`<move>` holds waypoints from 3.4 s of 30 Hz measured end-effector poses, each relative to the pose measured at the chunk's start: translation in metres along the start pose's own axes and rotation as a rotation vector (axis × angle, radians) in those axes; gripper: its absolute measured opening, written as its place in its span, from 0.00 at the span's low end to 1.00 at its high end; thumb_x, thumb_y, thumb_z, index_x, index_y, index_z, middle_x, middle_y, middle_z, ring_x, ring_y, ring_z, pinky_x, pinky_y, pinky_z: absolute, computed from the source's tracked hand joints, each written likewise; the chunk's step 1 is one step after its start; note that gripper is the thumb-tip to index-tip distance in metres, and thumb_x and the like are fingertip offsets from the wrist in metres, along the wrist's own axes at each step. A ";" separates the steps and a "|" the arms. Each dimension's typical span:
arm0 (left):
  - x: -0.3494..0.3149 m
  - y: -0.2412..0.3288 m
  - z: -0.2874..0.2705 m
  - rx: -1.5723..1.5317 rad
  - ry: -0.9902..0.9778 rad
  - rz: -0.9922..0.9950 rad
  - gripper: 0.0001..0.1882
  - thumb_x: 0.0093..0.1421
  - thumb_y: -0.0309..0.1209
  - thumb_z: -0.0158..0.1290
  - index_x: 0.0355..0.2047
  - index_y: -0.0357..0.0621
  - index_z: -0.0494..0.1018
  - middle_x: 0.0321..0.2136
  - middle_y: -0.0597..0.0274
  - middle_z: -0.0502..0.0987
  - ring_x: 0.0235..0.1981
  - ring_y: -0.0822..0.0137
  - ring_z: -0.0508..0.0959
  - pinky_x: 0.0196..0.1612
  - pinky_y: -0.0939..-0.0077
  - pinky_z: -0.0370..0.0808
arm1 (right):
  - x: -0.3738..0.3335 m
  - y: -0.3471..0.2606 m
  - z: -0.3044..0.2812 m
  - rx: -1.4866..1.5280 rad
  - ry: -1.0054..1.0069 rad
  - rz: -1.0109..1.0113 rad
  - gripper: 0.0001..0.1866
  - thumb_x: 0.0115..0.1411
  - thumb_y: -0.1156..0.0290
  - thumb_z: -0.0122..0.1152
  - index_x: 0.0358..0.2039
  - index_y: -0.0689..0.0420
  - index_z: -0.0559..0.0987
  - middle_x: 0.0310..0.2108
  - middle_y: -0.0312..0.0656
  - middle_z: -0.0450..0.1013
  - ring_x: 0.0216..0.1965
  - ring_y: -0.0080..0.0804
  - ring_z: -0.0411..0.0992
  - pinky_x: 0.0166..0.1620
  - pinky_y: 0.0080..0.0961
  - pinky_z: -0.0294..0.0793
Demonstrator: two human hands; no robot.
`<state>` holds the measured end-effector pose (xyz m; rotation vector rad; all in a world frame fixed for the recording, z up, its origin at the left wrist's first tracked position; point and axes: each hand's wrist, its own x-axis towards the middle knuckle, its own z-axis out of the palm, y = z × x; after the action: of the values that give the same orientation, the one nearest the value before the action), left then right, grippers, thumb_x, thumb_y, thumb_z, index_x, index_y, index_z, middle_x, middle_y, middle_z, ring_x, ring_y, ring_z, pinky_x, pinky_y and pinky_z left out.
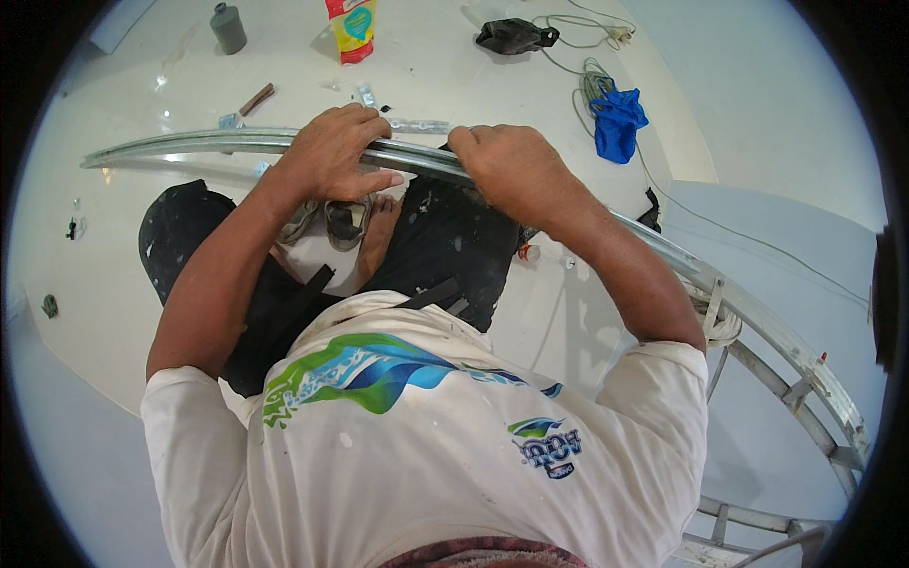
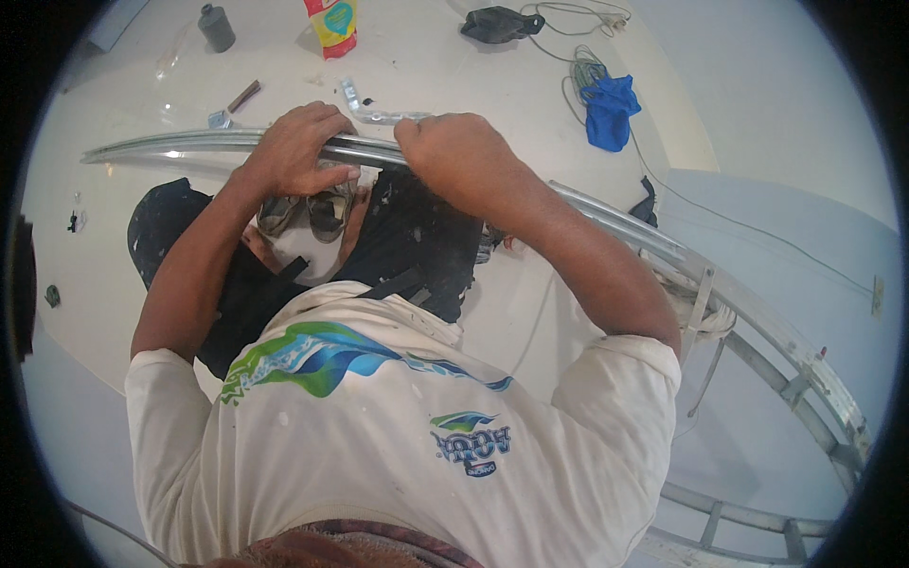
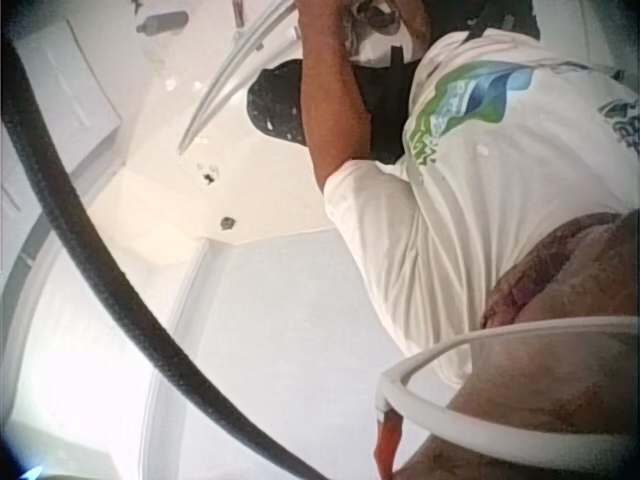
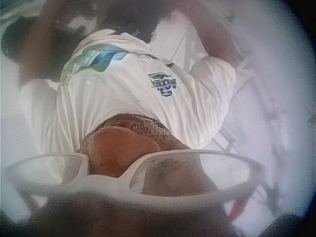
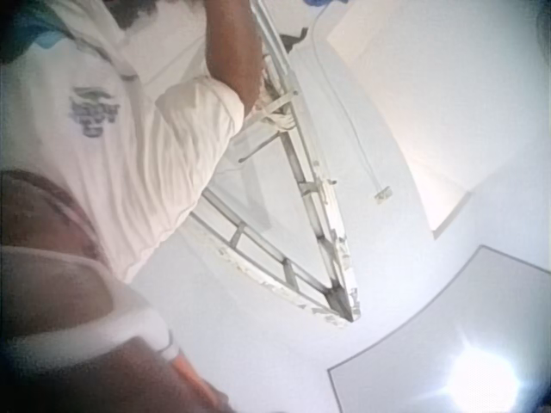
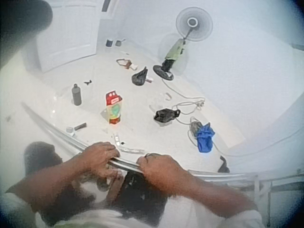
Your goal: The person sits on the floor and assembles a long metal rod by attaching small metal brackets and fasteners. They handle the rod and brackets by hand, positioning and securing the components along the rod's length.
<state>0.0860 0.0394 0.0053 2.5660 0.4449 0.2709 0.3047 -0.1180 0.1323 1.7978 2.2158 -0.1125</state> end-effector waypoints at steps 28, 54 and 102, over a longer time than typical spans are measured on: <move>0.060 0.079 0.023 -0.472 0.075 -0.038 0.11 0.75 0.30 0.58 0.43 0.33 0.83 0.41 0.41 0.85 0.46 0.40 0.86 0.54 0.47 0.80 | -0.030 0.016 0.032 0.686 0.220 0.352 0.11 0.66 0.63 0.75 0.38 0.59 0.89 0.38 0.48 0.86 0.38 0.49 0.85 0.47 0.44 0.83; 0.055 0.050 0.015 -0.588 -0.057 -0.157 0.12 0.73 0.34 0.65 0.46 0.36 0.87 0.34 0.58 0.88 0.36 0.69 0.82 0.45 0.68 0.79 | -0.019 -0.006 0.046 0.621 0.388 0.402 0.12 0.68 0.67 0.71 0.30 0.61 0.85 0.32 0.52 0.82 0.35 0.56 0.82 0.44 0.53 0.77; 0.016 0.041 0.018 -0.235 -0.028 0.116 0.22 0.67 0.50 0.69 0.54 0.51 0.87 0.47 0.57 0.87 0.51 0.51 0.85 0.55 0.53 0.80 | -0.113 0.034 0.039 1.667 1.343 0.848 0.11 0.79 0.66 0.69 0.44 0.62 0.84 0.33 0.38 0.78 0.30 0.23 0.75 0.32 0.24 0.78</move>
<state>0.1164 0.0032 0.0131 2.3649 0.2385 0.3088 0.3644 -0.2263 0.1291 4.5860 1.1234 -1.0520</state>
